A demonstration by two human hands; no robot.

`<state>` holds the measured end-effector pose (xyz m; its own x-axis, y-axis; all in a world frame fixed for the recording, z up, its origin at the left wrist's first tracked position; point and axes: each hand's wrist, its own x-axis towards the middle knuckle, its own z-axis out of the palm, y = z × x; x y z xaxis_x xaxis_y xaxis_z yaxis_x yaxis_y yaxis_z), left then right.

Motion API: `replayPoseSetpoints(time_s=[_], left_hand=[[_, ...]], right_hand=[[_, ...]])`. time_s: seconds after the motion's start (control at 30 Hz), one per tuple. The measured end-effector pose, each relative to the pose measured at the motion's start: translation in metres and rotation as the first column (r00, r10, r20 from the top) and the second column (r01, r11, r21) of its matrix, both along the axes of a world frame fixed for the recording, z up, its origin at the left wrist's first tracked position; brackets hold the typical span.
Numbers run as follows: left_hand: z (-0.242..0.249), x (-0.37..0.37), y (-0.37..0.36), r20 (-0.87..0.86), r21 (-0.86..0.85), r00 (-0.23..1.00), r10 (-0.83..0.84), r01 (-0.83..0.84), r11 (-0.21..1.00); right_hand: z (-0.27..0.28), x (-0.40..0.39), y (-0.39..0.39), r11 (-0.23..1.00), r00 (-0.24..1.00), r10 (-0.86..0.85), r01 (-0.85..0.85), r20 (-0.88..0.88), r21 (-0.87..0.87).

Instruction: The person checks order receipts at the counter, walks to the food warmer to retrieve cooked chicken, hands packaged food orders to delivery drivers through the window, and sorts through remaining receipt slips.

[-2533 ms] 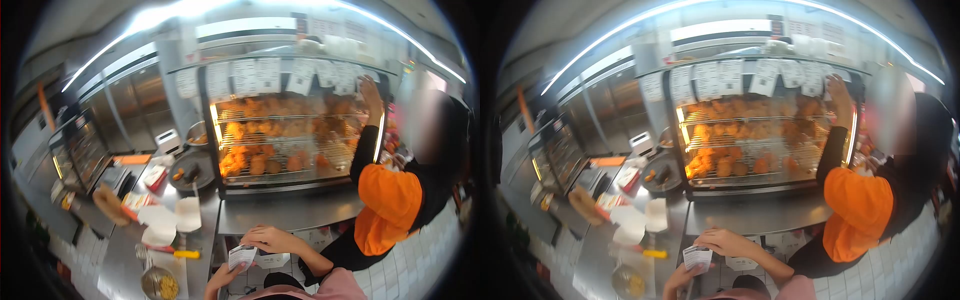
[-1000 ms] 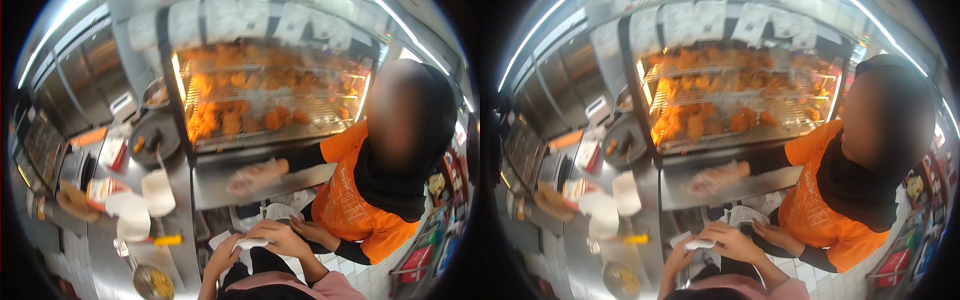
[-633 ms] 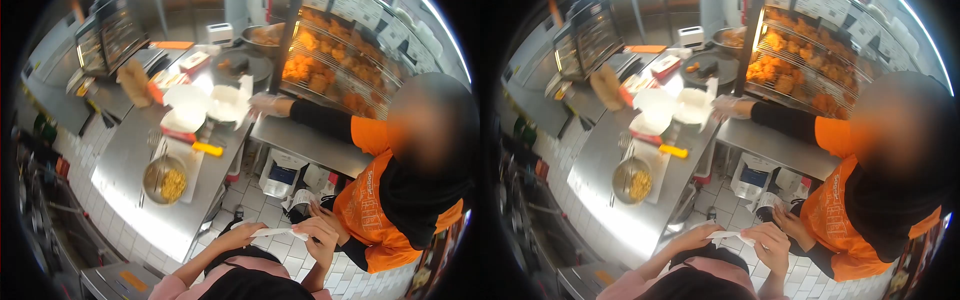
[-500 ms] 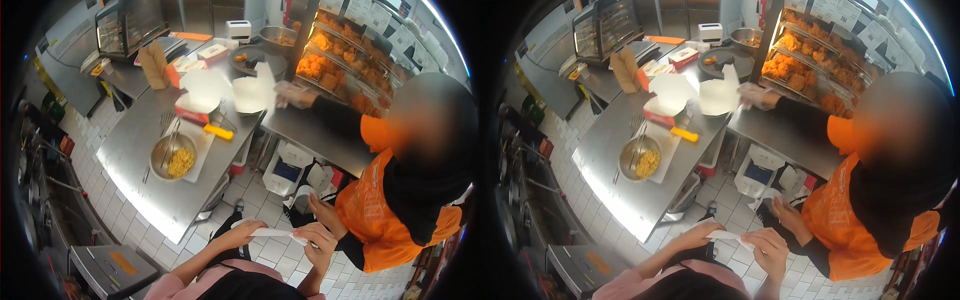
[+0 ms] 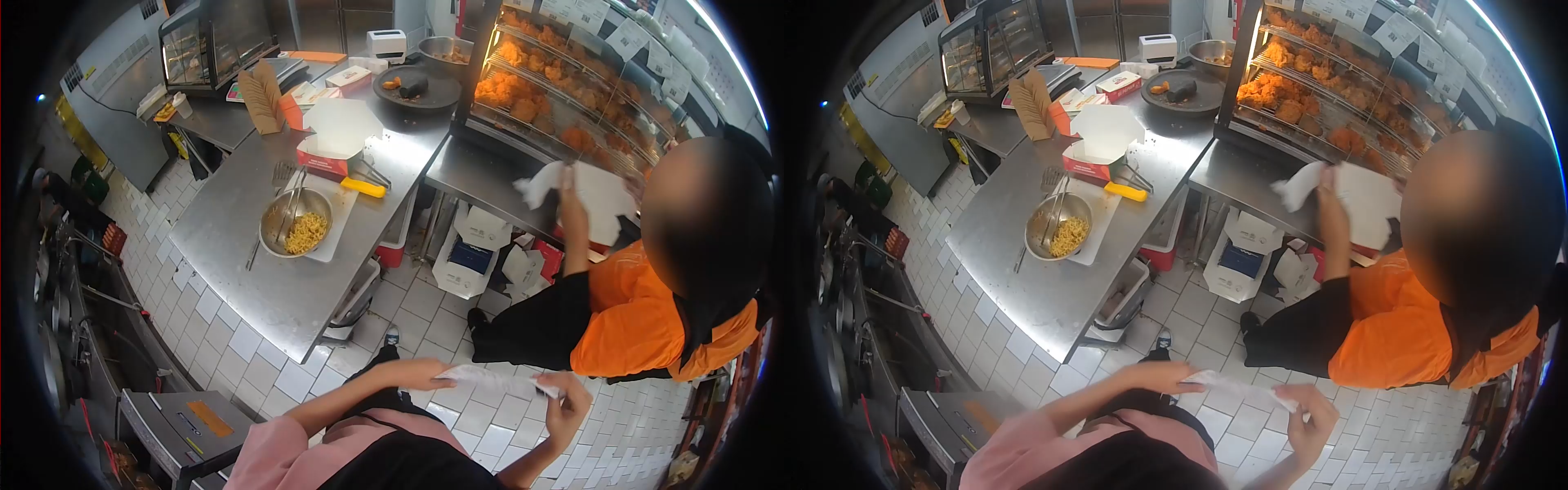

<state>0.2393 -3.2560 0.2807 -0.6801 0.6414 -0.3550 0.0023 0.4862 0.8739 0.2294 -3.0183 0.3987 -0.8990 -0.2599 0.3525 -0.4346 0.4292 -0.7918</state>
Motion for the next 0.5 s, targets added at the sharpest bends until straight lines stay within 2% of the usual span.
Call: replayPoseSetpoints(time_s=[0.07,0.1,0.17,0.2,0.3,0.33,0.37,0.4,0.43,0.47,0.5], left_hand=[[0.012,-0.02,-0.011,-0.23,0.371,0.971,0.062,0.029,0.928],[0.023,-0.026,-0.017,-0.231,0.368,0.971,0.059,0.031,0.929],[0.049,-0.05,-0.032,-0.094,0.359,0.995,0.033,0.003,0.933],[0.046,-0.058,-0.038,-0.183,0.371,0.977,0.106,-0.031,0.928],[0.042,-0.091,-0.062,-0.016,0.286,0.993,0.114,-0.104,0.953],[0.032,-0.103,-0.07,0.077,0.263,0.982,0.174,-0.189,0.946],[0.032,-0.112,-0.074,0.06,0.257,0.99,0.128,-0.139,0.956],[0.035,-0.123,-0.078,0.12,0.32,0.97,0.21,-0.238,0.917],[0.038,-0.136,-0.084,0.187,0.373,0.939,0.289,-0.34,0.863],[0.041,-0.152,-0.09,0.164,0.371,0.951,0.262,-0.306,0.877],[0.042,-0.167,-0.095,0.119,0.369,0.942,0.313,-0.335,0.867]], right_hand=[[0.01,-0.021,-0.02,0.99,0.993,0.107,-0.102,-0.047,0.098],[0.01,-0.034,-0.034,0.99,0.993,0.104,-0.099,-0.048,0.096],[0.005,-0.063,-0.06,0.964,0.95,0.264,-0.261,-0.164,0.04],[0.007,-0.078,-0.071,0.947,0.939,0.32,-0.317,-0.123,0.043],[0.019,-0.126,-0.097,0.908,0.906,0.418,-0.413,-0.061,0.073],[0.024,-0.143,-0.104,0.93,0.928,0.364,-0.359,-0.082,0.073],[0.028,-0.159,-0.111,0.893,0.892,0.446,-0.439,-0.072,0.097],[0.034,-0.177,-0.117,0.844,0.845,0.531,-0.522,-0.065,0.122],[0.04,-0.195,-0.124,0.863,0.86,0.502,-0.49,-0.09,0.124],[0.047,-0.213,-0.128,0.87,0.862,0.493,-0.486,-0.115,0.085],[0.054,-0.231,-0.13,0.875,0.864,0.484,-0.483,-0.136,0.049]])
